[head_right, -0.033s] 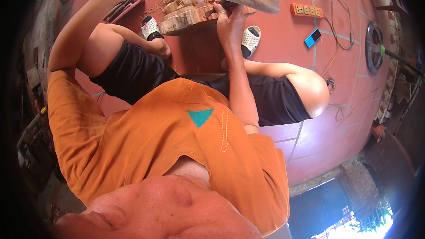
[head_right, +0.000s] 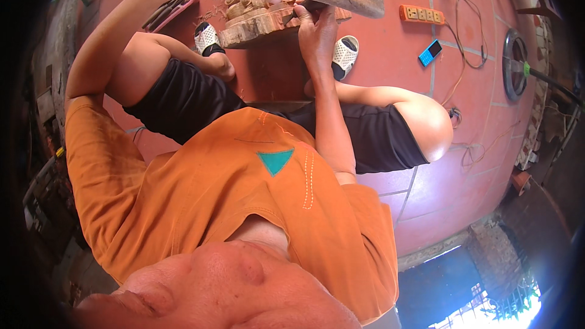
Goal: The person sits on the floor and carves a wooden block using a chisel and mallet. They repeatedly strike the chisel to shape the wood, occasionally adjusting the piece and clearing wood shavings.
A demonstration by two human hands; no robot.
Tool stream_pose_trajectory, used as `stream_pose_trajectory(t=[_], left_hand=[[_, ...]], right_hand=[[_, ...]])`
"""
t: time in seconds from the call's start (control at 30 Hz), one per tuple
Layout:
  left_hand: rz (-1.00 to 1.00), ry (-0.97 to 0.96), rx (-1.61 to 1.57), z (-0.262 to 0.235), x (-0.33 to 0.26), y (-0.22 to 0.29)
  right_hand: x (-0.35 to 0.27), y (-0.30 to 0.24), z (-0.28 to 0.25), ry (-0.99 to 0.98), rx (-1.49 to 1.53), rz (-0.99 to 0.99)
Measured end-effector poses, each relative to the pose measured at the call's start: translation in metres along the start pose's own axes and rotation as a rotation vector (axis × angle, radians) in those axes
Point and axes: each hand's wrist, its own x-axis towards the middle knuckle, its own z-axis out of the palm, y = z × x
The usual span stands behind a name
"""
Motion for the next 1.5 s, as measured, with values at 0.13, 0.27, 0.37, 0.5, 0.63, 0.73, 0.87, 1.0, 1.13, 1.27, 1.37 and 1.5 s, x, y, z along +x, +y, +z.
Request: stream_pose_trajectory(t=[0.13, 0.27, 0.37, 0.5, 0.63, 0.73, 0.87, 1.0, 1.13, 1.27, 1.37, 1.5], left_hand=[[-0.197, -0.127, -0.019, -0.031, 0.01, 0.029], [-0.166, 0.031, -0.222, -0.027, 0.013, 0.028], [-0.016, 0.045, -0.193, -0.008, 0.008, 0.007], [-0.023, -0.066, 0.036, -0.008, 0.004, -0.001], [-0.236, -0.081, -0.077, -0.033, 0.014, 0.031], [-0.198, 0.048, -0.208, -0.035, 0.013, 0.034], [-0.068, 0.04, -0.068, -0.009, 0.005, 0.011], [-0.205, -0.173, 0.134, -0.032, 0.011, 0.029], [-0.136, 0.063, -0.148, -0.026, 0.01, 0.022], [-0.172, -0.003, -0.078, -0.021, 0.011, 0.022], [-0.107, -0.048, -0.012, -0.008, 0.006, 0.005], [-0.209, -0.039, -0.043, -0.027, 0.011, 0.023]], right_hand=[[0.005, 0.004, 0.0, 0.013, 0.046, 0.014], [0.007, 0.007, 0.0, 0.004, 0.044, -0.011], [0.009, 0.012, -0.002, -0.022, -0.002, -0.014], [0.006, 0.002, 0.002, 0.015, 0.027, 0.003], [0.007, 0.01, -0.003, -0.05, -0.052, -0.04], [0.007, 0.009, -0.003, -0.05, -0.064, -0.019], [0.008, 0.012, -0.005, -0.057, -0.065, -0.035], [0.008, 0.014, -0.006, -0.063, -0.131, -0.045], [0.009, 0.016, -0.005, -0.061, -0.049, 0.001], [0.007, 0.014, -0.001, 0.01, 0.078, 0.016], [0.005, 0.009, 0.001, -0.004, 0.004, 0.007], [0.006, 0.013, -0.001, -0.034, -0.04, 0.004]])
